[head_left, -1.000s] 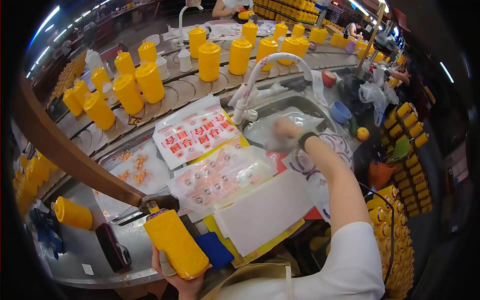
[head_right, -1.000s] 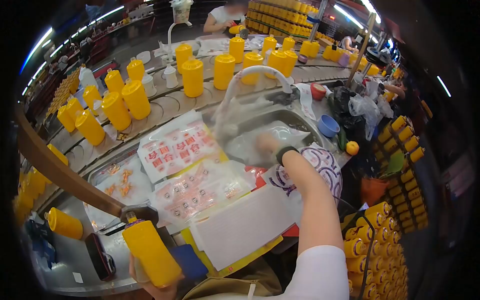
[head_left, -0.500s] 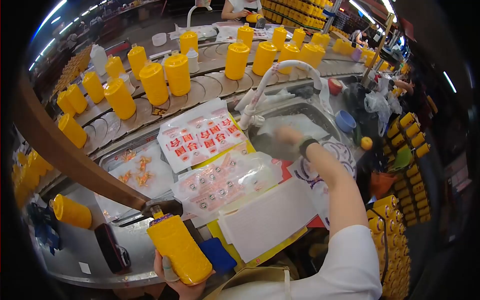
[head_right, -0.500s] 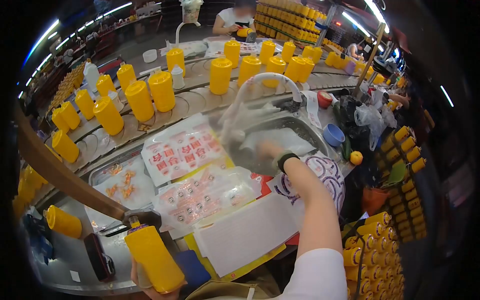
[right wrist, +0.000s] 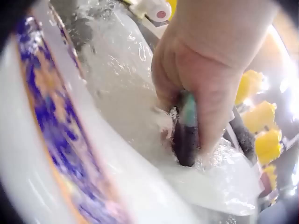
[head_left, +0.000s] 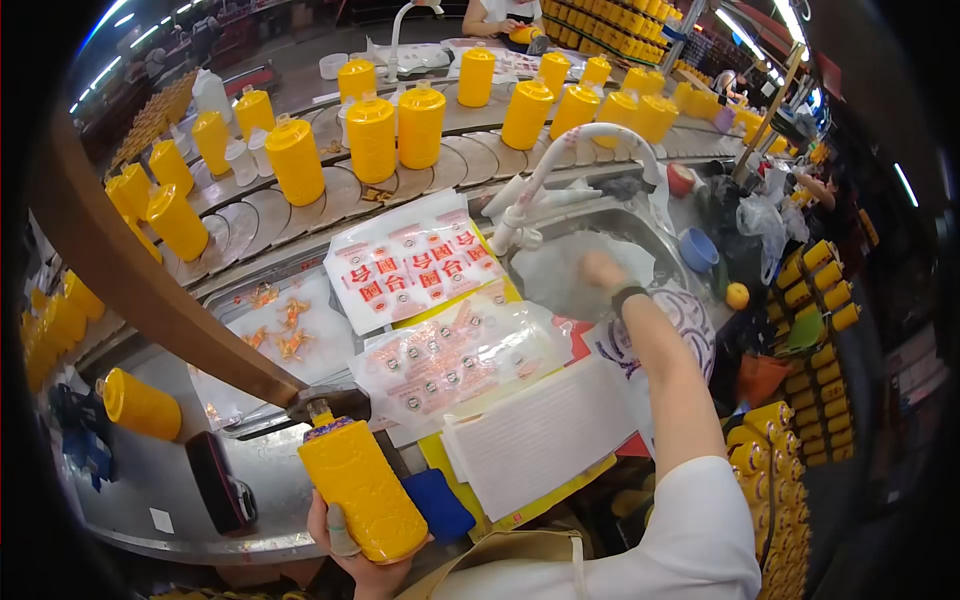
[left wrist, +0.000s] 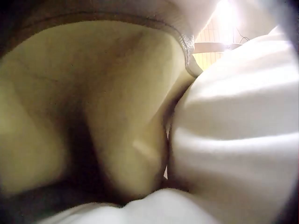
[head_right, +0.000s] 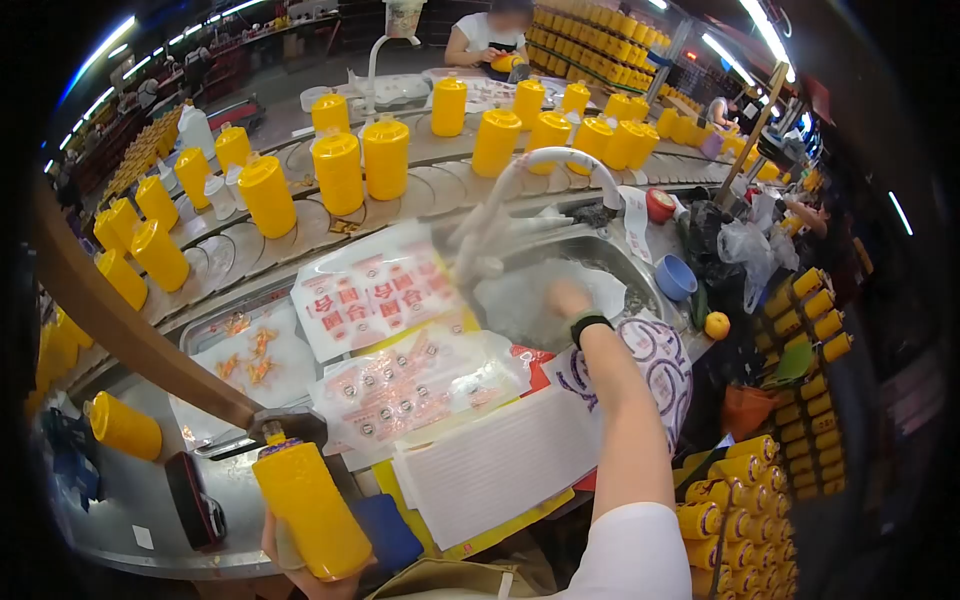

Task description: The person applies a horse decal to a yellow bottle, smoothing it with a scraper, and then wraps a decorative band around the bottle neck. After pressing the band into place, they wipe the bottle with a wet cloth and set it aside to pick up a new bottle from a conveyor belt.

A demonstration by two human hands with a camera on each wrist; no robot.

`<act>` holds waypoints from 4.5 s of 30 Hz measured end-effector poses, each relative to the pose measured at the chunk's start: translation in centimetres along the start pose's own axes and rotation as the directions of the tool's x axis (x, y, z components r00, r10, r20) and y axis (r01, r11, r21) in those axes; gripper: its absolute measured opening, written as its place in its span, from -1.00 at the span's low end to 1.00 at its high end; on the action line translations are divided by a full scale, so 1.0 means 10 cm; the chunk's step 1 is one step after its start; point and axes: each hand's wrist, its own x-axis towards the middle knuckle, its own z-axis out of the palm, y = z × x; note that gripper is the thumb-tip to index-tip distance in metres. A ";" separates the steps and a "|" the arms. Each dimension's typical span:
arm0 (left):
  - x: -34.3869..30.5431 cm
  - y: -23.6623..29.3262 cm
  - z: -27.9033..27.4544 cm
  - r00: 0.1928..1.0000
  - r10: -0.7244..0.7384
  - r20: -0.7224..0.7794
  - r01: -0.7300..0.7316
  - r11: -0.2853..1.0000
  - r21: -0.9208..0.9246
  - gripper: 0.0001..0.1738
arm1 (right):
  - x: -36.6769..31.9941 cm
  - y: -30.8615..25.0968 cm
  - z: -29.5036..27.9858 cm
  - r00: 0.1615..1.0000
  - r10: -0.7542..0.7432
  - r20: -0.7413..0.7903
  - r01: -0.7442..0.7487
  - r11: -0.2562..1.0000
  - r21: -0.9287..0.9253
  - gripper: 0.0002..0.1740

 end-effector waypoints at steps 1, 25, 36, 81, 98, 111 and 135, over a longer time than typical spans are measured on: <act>0.00 0.01 0.00 1.000 0.000 0.001 0.000 1.000 -0.002 0.40 | 0.14 0.08 0.24 0.996 -0.086 0.020 0.088 0.989 -0.120 -0.67; 0.07 0.02 0.03 0.999 0.009 -0.036 -0.012 0.998 -0.068 0.40 | -1.28 -0.29 -1.45 0.598 -0.121 -0.793 0.264 0.963 0.052 -0.80; 0.06 0.04 -0.03 0.999 0.022 0.030 -0.024 0.997 0.070 0.41 | -0.54 -0.22 -0.40 0.956 -0.081 -0.281 -0.003 0.958 -0.286 -0.76; 0.06 0.11 -0.04 0.999 -0.046 0.029 0.044 0.997 0.068 0.41 | -0.04 -0.16 0.25 0.976 -0.044 -0.215 -0.017 0.961 -0.274 -0.76; 0.05 0.07 -0.05 0.998 -0.055 0.032 0.055 0.998 0.005 0.36 | -1.74 0.56 -2.20 0.807 0.266 -0.528 0.381 0.449 0.808 -0.90; 0.11 0.11 -0.05 0.999 -0.035 0.034 0.036 0.999 -0.025 0.45 | -1.64 -0.06 -2.10 0.193 0.410 -0.892 0.154 0.885 0.440 -0.77; 0.04 0.05 0.03 0.999 0.045 -0.018 -0.046 0.996 -0.076 0.36 | -2.58 0.81 -3.07 0.321 0.418 -0.850 0.190 0.851 0.491 -0.79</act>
